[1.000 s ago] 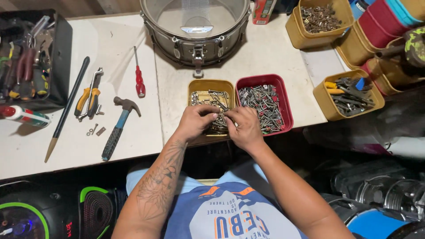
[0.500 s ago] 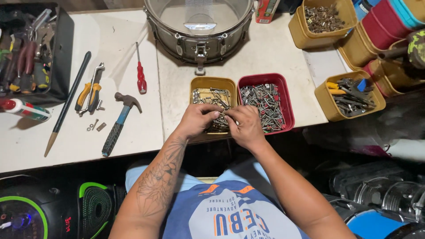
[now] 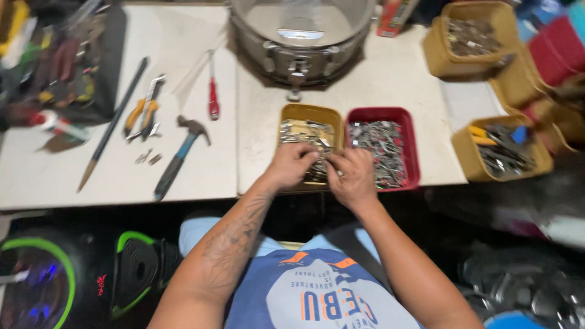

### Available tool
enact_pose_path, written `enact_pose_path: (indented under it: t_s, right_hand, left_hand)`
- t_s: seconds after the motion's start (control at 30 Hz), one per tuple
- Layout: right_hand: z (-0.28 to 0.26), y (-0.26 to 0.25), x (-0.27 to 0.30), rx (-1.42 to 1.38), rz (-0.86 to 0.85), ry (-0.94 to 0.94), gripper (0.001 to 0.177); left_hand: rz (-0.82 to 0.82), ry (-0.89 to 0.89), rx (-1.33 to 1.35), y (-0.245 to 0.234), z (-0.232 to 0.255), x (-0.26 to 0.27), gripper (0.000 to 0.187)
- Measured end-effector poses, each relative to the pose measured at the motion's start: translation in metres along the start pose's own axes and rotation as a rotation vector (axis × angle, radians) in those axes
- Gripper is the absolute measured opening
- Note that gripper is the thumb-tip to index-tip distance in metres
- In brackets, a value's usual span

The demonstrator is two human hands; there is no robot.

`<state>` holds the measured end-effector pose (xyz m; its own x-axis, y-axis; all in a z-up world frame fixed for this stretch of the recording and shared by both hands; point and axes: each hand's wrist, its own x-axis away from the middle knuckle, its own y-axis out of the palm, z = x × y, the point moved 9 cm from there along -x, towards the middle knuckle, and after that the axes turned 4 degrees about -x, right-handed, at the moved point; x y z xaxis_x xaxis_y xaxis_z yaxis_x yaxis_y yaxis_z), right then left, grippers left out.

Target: The person sorts small metal fasteners, such as screws and nails, between two plastic containers on a workbench. They pick up items from one container and place them into the other, occasionally picking up a hammer from the table.

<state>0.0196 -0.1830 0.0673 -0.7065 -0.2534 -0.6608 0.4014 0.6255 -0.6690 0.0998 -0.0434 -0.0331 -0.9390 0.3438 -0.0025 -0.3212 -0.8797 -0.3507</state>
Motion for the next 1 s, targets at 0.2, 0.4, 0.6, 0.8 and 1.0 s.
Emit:
enact_pose_path:
  t_s: [0.2,0.4,0.6,0.8,1.0]
  right_hand:
    - [-0.003,-0.003,0.001,0.047,-0.021,-0.036,0.011]
    - [-0.003,-0.003,0.006,0.097,0.006,-0.071,0.009]
    - [-0.006,-0.006,0.002,0.103,0.02,-0.049,0.008]
    - [0.002,0.0,0.007,0.08,-0.022,-0.051,0.005]
    - [0.01,0.006,0.011,0.082,-0.059,-0.033,0.008]
  left_hand:
    - [-0.047,0.01,-0.111,-0.002,0.029,0.007,0.033]
    - [-0.044,-0.075,-0.205,-0.002,0.032,0.007,0.038]
    - [-0.014,-0.125,-0.207,-0.005,0.036,0.012,0.038]
    - [-0.044,-0.037,-0.079,-0.004,0.037,0.01,0.029]
    - [-0.019,0.006,-0.028,-0.013,0.044,0.015,0.024]
